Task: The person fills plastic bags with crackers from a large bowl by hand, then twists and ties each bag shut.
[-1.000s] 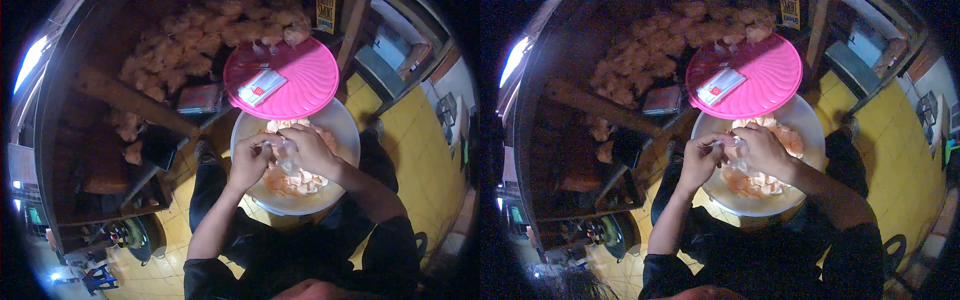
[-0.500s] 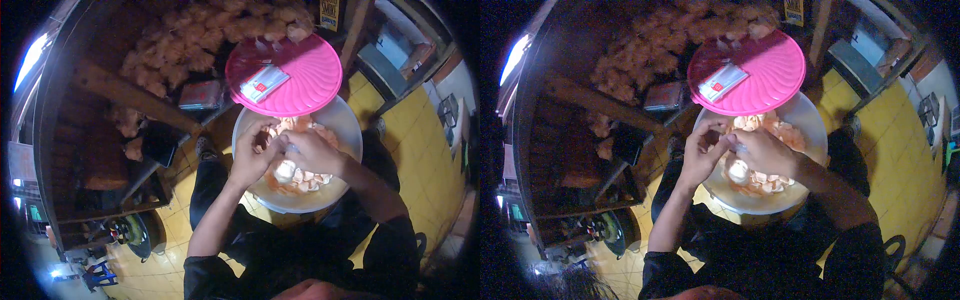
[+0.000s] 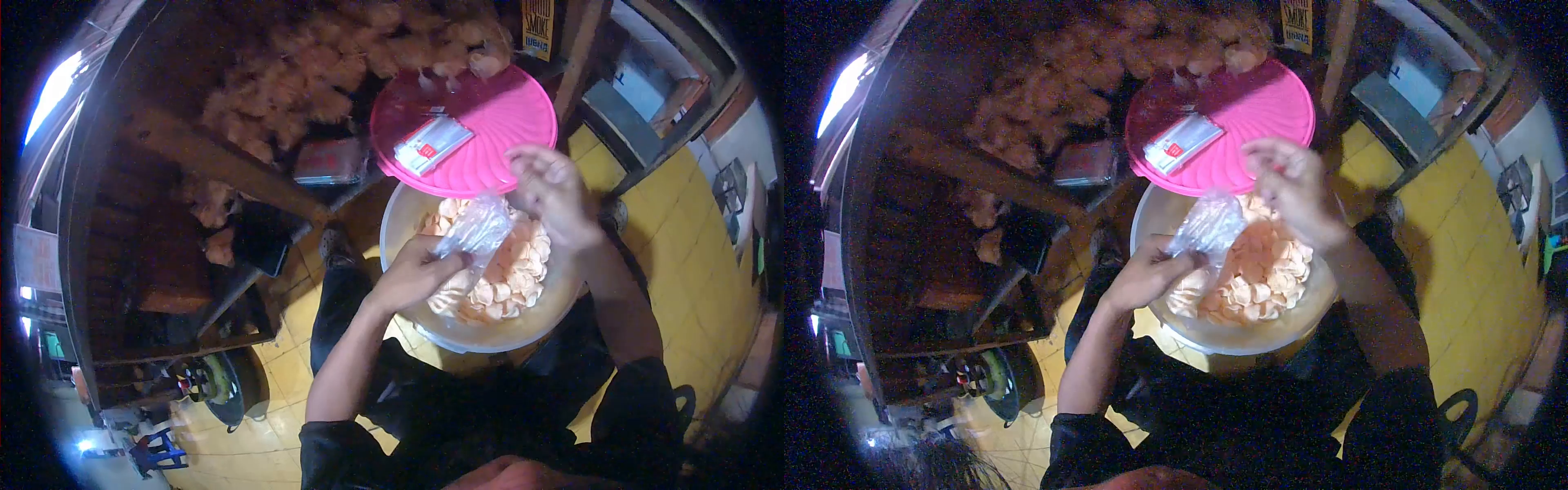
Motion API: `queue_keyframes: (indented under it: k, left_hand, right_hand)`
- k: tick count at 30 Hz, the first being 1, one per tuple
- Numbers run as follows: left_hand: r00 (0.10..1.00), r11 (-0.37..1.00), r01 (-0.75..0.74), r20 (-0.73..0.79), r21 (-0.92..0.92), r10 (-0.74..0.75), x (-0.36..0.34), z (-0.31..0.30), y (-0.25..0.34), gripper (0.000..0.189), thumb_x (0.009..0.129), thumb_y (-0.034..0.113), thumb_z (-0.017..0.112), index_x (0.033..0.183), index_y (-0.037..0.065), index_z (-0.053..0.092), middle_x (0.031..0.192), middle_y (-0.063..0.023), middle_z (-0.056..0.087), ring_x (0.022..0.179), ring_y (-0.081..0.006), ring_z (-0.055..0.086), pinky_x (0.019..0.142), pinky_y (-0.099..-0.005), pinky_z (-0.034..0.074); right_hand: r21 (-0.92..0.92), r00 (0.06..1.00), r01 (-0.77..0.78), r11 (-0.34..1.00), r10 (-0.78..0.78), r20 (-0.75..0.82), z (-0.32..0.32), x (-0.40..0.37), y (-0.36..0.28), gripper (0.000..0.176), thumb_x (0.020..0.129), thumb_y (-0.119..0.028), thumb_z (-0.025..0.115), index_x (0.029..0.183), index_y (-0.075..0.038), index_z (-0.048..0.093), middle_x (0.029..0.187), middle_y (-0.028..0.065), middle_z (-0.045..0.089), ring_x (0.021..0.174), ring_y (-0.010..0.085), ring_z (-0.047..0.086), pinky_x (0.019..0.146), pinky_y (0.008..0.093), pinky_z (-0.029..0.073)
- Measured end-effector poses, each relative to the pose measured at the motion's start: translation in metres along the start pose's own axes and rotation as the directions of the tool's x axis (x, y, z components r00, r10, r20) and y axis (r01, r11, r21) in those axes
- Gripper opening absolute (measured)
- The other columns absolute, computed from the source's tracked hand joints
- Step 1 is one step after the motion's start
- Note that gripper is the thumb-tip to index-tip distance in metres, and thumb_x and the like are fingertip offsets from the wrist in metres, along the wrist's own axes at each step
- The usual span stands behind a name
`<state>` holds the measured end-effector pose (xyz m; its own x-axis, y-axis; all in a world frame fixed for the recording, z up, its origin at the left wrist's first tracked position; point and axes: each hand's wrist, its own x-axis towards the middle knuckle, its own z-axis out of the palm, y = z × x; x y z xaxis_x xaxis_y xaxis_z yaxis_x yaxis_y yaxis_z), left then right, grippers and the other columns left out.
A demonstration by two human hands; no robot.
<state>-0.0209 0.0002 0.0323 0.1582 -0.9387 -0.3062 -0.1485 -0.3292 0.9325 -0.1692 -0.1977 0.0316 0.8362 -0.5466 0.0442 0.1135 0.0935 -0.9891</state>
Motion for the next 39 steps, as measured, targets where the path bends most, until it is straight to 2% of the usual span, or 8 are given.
queue_keyframes:
  k: [2, 8, 12, 15, 27, 31, 36, 39]
  left_hand:
    - [0.989, 0.989, -0.082, -0.129, -0.119, 0.066, -0.005, 0.001, 0.0, 0.022, 0.091, 0.017, 0.062, 0.101, 0.0, 0.07, 0.091, -0.003, 0.069, 0.083, -0.0105, 0.06, 0.079, -0.0275, 0.047]
    - [0.983, 0.889, -0.145, -0.165, -0.435, 0.079, 0.003, 0.006, -0.012, 0.022, 0.091, 0.016, 0.063, 0.104, 0.0, 0.069, 0.096, -0.0028, 0.069, 0.089, -0.0103, 0.061, 0.082, -0.028, 0.048]
    - [0.986, 0.892, -0.13, -0.155, -0.432, 0.069, 0.001, 0.004, -0.004, 0.023, 0.091, 0.016, 0.063, 0.107, 0.0, 0.068, 0.097, -0.0026, 0.069, 0.09, -0.0109, 0.061, 0.084, -0.0286, 0.048]
    - [0.997, 0.937, -0.062, -0.055, -0.343, 0.046, -0.003, 0.002, 0.0, 0.024, 0.091, 0.017, 0.063, 0.107, 0.0, 0.068, 0.098, -0.0024, 0.068, 0.09, -0.0113, 0.061, 0.085, -0.0289, 0.048]
    - [0.995, 0.975, -0.057, -0.096, -0.215, 0.037, -0.005, 0.005, 0.006, 0.02, 0.091, 0.015, 0.063, 0.103, 0.001, 0.071, 0.095, -0.0032, 0.069, 0.089, -0.0109, 0.061, 0.084, -0.0291, 0.048]
    - [0.991, 0.973, -0.078, -0.125, -0.218, 0.052, -0.002, 0.002, -0.003, 0.023, 0.089, 0.016, 0.062, 0.103, 0.0, 0.07, 0.095, -0.0039, 0.07, 0.089, -0.0123, 0.062, 0.085, -0.0292, 0.047]
    - [0.982, 0.97, -0.054, -0.188, -0.237, 0.008, -0.003, -0.001, -0.001, 0.025, 0.087, 0.017, 0.061, 0.103, -0.001, 0.069, 0.096, -0.0039, 0.069, 0.088, -0.0132, 0.062, 0.086, -0.0294, 0.046]
    - [0.975, 0.943, -0.108, -0.221, -0.315, 0.038, -0.002, 0.001, -0.006, 0.026, 0.087, 0.016, 0.061, 0.104, -0.002, 0.069, 0.096, -0.0049, 0.069, 0.087, -0.0137, 0.062, 0.085, -0.0297, 0.047]
  right_hand:
    - [0.022, 0.97, 0.103, 0.994, -0.096, -0.226, -0.007, 0.005, -0.007, 0.023, 0.096, -0.011, 0.058, 0.118, -0.003, 0.06, 0.089, 0.0004, 0.061, 0.063, 0.0024, 0.047, 0.054, 0.0167, 0.04]
    - [0.152, 0.984, 0.14, 0.978, -0.155, 0.093, 0.029, -0.012, -0.001, 0.034, 0.092, -0.018, 0.066, 0.122, -0.003, 0.058, 0.126, 0.0093, 0.053, 0.105, 0.0133, 0.055, 0.09, 0.0283, 0.046]
    - [-0.284, 0.84, 0.516, 0.808, -0.413, 0.351, 0.018, -0.002, -0.011, 0.04, 0.092, -0.014, 0.065, 0.129, -0.004, 0.055, 0.135, 0.0108, 0.049, 0.128, 0.0185, 0.045, 0.096, 0.0312, 0.046]
    - [-0.05, 0.945, 0.168, 0.985, -0.146, 0.294, 0.025, -0.009, -0.006, 0.041, 0.091, -0.013, 0.067, 0.129, -0.003, 0.054, 0.135, 0.0098, 0.049, 0.124, 0.0202, 0.05, 0.099, 0.0333, 0.046]
    - [-0.002, 0.916, -0.152, 0.988, 0.142, 0.376, 0.013, -0.004, -0.001, 0.023, 0.095, -0.017, 0.063, 0.109, 0.001, 0.063, 0.101, 0.005, 0.066, 0.092, 0.0088, 0.06, 0.082, 0.0269, 0.05]
    - [-0.03, 0.877, -0.209, 0.977, 0.201, 0.436, 0.004, -0.006, 0.011, 0.023, 0.097, -0.021, 0.059, 0.106, 0.0, 0.067, 0.092, 0.0032, 0.068, 0.085, 0.0081, 0.062, 0.074, 0.0273, 0.051]
    - [0.339, 0.98, -0.173, 0.925, 0.195, -0.031, -0.016, 0.008, 0.007, 0.034, 0.099, -0.032, 0.054, 0.11, -0.001, 0.062, 0.099, 0.006, 0.064, 0.082, 0.012, 0.063, 0.073, 0.0298, 0.052]
    - [0.206, 0.995, -0.042, 0.978, 0.023, 0.097, -0.008, -0.001, 0.016, 0.038, 0.098, -0.03, 0.055, 0.123, -0.002, 0.055, 0.107, 0.006, 0.061, 0.094, 0.013, 0.06, 0.081, 0.0311, 0.051]
